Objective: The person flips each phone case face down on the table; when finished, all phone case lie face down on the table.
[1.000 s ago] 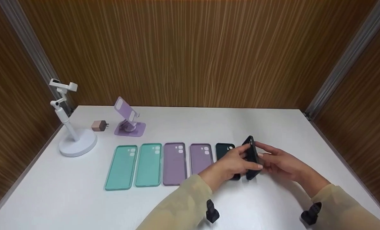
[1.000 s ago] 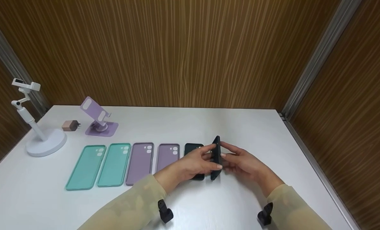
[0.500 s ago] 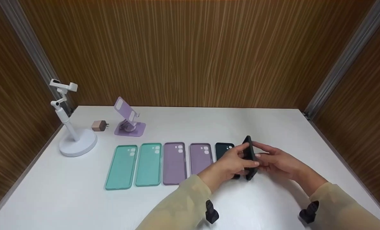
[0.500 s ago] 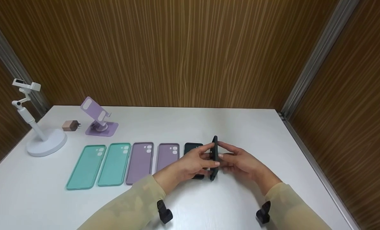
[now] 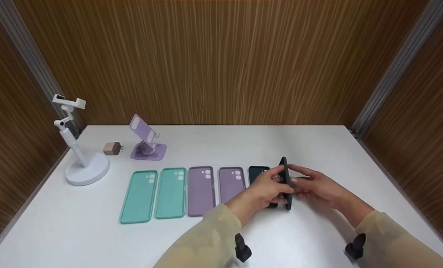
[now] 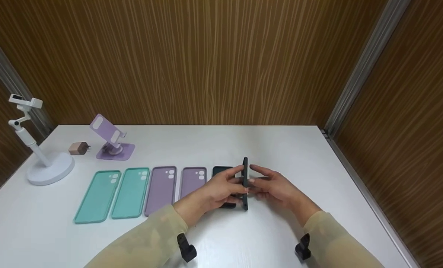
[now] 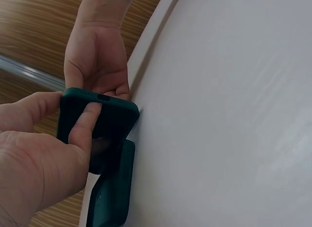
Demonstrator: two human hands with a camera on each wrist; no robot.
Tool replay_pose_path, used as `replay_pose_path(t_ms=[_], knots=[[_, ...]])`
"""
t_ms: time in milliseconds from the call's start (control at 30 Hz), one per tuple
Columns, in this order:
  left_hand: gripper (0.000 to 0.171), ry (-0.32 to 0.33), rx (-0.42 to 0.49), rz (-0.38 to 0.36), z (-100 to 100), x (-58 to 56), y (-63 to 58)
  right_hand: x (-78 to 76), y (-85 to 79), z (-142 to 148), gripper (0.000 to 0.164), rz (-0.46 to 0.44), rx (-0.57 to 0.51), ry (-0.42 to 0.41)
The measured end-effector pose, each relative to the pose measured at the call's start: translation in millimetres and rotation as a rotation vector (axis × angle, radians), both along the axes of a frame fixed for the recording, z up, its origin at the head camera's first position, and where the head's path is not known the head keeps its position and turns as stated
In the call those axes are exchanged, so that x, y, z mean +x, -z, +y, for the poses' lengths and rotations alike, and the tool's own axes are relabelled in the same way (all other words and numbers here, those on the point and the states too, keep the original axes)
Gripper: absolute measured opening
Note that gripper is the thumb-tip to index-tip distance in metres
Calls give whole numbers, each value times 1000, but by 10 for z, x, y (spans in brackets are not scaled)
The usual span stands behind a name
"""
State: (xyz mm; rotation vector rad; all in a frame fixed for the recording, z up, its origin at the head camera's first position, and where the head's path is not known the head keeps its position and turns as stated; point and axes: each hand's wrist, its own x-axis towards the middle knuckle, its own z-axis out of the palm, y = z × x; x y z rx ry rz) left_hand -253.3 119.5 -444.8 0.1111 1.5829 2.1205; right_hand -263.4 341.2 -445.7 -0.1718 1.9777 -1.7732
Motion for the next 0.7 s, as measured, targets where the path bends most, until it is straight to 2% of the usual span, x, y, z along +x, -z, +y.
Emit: replay_pose_path(t_ms=[133, 367, 567, 700], knots=[[85, -14, 14, -6, -36, 15, -8, 9, 10, -76, 79, 16, 52, 48], [86, -15, 50, 20, -69, 37, -24, 16, 12, -92, 77, 78, 141, 35], [83, -8, 128, 19, -73, 54, -49, 9, 11, -40, 78, 48, 133, 28], [78, -46, 104, 24, -59, 59, -28, 23, -1, -6, 79, 21, 116, 54]])
